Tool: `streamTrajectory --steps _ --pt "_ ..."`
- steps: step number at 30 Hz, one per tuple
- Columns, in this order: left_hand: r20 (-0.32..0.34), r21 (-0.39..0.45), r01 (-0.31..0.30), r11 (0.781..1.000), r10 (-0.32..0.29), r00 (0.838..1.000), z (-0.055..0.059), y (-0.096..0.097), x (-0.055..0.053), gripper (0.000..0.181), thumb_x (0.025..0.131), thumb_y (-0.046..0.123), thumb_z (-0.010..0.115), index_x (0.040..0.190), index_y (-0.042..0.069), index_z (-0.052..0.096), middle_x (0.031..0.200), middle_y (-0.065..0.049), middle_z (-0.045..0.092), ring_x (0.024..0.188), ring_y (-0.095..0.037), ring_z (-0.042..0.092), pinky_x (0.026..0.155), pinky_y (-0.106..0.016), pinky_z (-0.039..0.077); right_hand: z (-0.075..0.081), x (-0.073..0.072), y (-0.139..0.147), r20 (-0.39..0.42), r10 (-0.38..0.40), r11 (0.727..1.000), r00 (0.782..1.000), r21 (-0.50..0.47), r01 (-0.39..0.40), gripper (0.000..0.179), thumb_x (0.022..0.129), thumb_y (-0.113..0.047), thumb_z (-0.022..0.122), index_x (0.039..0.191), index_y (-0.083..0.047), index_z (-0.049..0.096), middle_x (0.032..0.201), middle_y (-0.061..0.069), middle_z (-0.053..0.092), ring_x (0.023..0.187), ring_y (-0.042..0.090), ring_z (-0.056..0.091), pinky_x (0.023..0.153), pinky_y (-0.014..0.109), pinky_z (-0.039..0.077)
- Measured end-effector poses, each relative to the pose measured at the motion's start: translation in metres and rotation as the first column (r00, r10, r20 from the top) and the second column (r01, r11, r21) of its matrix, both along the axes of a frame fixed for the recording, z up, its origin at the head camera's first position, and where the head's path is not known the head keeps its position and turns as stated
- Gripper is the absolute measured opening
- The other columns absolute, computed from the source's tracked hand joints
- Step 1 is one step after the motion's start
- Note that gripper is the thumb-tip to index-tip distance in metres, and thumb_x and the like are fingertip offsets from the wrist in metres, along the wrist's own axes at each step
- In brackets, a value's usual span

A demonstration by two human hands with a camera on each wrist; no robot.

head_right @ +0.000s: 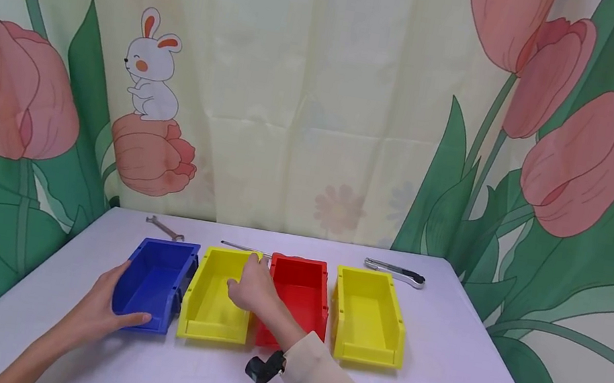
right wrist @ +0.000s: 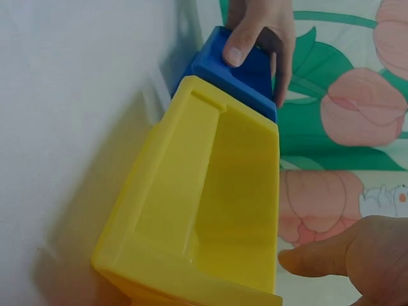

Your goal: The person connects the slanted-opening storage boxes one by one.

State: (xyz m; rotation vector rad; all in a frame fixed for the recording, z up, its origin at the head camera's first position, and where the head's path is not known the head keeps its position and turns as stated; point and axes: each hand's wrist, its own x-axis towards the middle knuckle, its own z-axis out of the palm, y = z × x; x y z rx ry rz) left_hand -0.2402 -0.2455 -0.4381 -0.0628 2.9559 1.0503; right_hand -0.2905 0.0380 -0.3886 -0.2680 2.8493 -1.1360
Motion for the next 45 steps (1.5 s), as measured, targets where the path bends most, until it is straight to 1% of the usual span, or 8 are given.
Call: streamTrajectory --steps 5,9,13,19,26,33,41,45 --pt "0.008 0.015 0.001 1.000 -0.001 1.000 0.000 -0.002 -0.001 0.136 0.082 0.046 0.091 0.168 -0.003 -0.002 0.168 -0.041 0.009 0.152 -0.063 0.022 0.120 -0.078 0.028 0.003 -0.003 -0.003 0.070 -0.043 0.998 0.997 0.059 0.039 0.066 0.097 -0.018 0.076 0.152 0.000 0.043 0.129 0.017 0.063 0.102 0.025 0.061 0.096 0.043 0.066" --pt "0.013 0.019 0.000 1.000 -0.001 1.000 -0.001 -0.003 -0.002 0.137 0.082 0.047 0.091 0.169 -0.001 -0.003 0.168 -0.041 0.011 0.152 -0.063 0.023 0.119 -0.078 0.028 0.006 -0.006 -0.005 0.113 -0.073 0.994 0.991 0.089 0.063 0.067 0.096 -0.011 0.076 0.152 0.000 0.043 0.123 0.016 0.064 0.096 0.023 0.060 0.086 0.037 0.067" --pt "0.018 0.028 0.007 1.000 -0.008 1.000 -0.002 -0.004 -0.002 0.137 0.082 0.048 0.091 0.169 0.000 -0.005 0.168 -0.040 0.011 0.152 -0.062 0.023 0.120 -0.078 0.028 0.008 -0.006 -0.004 0.119 -0.081 0.991 0.990 0.118 0.067 0.062 0.090 -0.002 0.079 0.145 -0.002 0.048 0.117 0.014 0.063 0.094 0.024 0.061 0.081 0.037 0.068" --pt "0.017 0.026 0.012 1.000 -0.013 1.000 -0.004 -0.005 -0.002 0.137 0.082 0.048 0.091 0.169 0.000 -0.004 0.168 -0.039 0.014 0.152 -0.061 0.024 0.121 -0.078 0.027 0.008 -0.006 -0.002 0.100 -0.066 0.989 0.993 0.138 0.052 0.059 0.086 0.001 0.081 0.137 -0.002 0.052 0.111 0.013 0.063 0.088 0.024 0.062 0.076 0.039 0.069" --pt "0.017 0.022 0.020 1.000 -0.020 1.000 -0.003 -0.007 -0.002 0.137 0.082 0.049 0.091 0.169 -0.001 -0.004 0.170 -0.039 0.014 0.154 -0.061 0.024 0.122 -0.077 0.027 0.005 -0.008 -0.003 0.088 -0.085 0.990 0.992 0.124 0.074 0.059 0.083 0.001 0.084 0.133 -0.004 0.054 0.109 0.013 0.063 0.087 0.024 0.062 0.078 0.042 0.069" --pt "0.032 0.025 0.013 1.000 -0.013 0.999 -0.003 -0.007 -0.003 0.137 0.082 0.049 0.090 0.169 0.002 -0.005 0.172 -0.037 0.011 0.155 -0.061 0.020 0.122 -0.077 0.025 0.004 -0.008 -0.002 0.077 -0.091 0.989 0.993 0.120 0.081 0.062 0.082 0.000 0.084 0.135 -0.004 0.054 0.110 0.013 0.065 0.083 0.022 0.063 0.068 0.038 0.068" --pt "0.034 0.028 0.014 1.000 -0.015 0.999 -0.001 -0.006 -0.002 0.137 0.082 0.048 0.090 0.169 0.001 -0.004 0.171 -0.038 0.011 0.155 -0.062 0.020 0.122 -0.077 0.025 0.006 -0.009 0.002 0.073 -0.075 0.994 0.994 0.090 0.069 0.058 0.084 0.000 0.082 0.135 -0.003 0.055 0.110 0.011 0.064 0.091 0.023 0.062 0.077 0.038 0.069" --pt "0.035 0.030 0.015 0.999 -0.016 0.999 -0.002 -0.006 -0.002 0.137 0.082 0.048 0.090 0.169 0.000 -0.004 0.171 -0.039 0.012 0.155 -0.062 0.020 0.123 -0.077 0.026 0.010 -0.009 0.006 0.067 -0.068 0.994 0.995 0.089 0.062 0.055 0.086 -0.001 0.081 0.134 -0.003 0.055 0.110 0.011 0.064 0.094 0.023 0.061 0.077 0.035 0.068"
